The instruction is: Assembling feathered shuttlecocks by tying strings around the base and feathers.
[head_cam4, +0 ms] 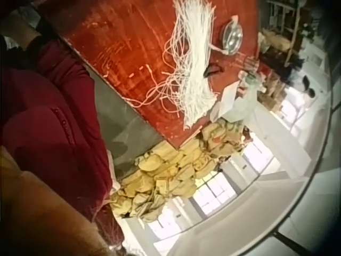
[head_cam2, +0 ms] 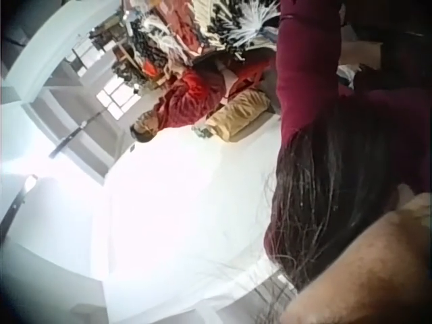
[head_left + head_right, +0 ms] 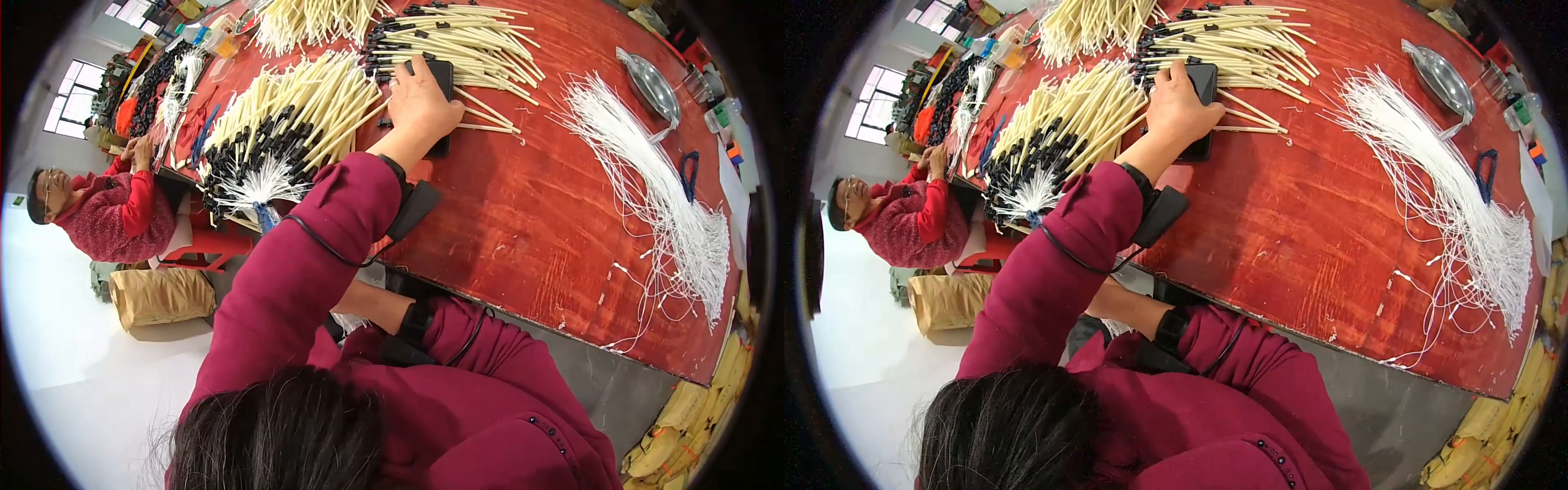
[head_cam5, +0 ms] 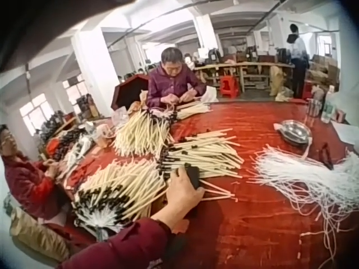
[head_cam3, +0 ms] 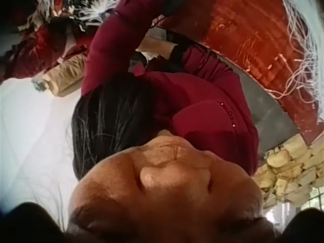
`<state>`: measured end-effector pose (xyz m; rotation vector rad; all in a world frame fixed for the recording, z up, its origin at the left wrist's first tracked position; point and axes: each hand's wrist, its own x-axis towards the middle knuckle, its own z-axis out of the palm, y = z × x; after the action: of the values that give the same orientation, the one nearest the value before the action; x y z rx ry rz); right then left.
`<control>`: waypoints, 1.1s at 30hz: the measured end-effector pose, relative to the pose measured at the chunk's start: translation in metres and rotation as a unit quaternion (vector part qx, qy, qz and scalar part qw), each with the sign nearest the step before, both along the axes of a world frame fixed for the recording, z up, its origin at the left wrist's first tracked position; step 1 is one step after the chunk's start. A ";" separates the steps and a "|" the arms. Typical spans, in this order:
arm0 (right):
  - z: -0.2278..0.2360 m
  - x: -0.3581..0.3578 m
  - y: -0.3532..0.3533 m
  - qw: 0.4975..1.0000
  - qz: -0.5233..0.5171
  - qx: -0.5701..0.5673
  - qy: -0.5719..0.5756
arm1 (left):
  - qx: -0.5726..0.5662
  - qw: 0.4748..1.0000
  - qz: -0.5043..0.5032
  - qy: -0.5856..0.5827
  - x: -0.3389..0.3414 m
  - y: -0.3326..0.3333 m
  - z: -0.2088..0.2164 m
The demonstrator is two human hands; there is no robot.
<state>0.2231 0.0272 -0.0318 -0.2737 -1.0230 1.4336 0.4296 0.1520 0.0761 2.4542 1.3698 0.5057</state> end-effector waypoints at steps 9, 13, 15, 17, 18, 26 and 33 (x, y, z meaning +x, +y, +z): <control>-0.007 0.007 -0.005 0.998 0.046 -0.037 0.032 | 0.003 0.996 0.091 0.014 0.022 -0.008 -0.003; 0.021 0.029 -0.013 0.952 0.208 -0.124 0.188 | 0.015 0.996 0.091 0.017 0.013 -0.010 -0.004; 0.023 0.027 -0.013 0.978 0.172 -0.079 0.086 | 0.045 0.997 0.061 0.009 0.005 -0.018 -0.003; 0.020 0.024 -0.011 0.986 0.155 -0.058 0.030 | 0.062 0.997 -0.008 -0.033 -0.015 -0.025 0.001; 0.013 0.020 -0.007 0.989 0.128 -0.067 0.017 | 0.082 0.991 -0.075 -0.068 -0.034 -0.028 0.006; 0.055 0.033 -0.011 0.939 0.041 -0.149 -0.307 | 0.098 0.959 -0.093 -0.250 -0.236 -0.094 0.033; 0.046 0.010 -0.013 0.946 0.040 -0.257 -0.192 | -0.175 0.899 0.131 -0.379 -0.350 -0.149 -0.046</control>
<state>0.2329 0.0146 0.0141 -0.9313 -0.9559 1.7495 0.0796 0.0027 0.0305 1.5223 1.2833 1.0358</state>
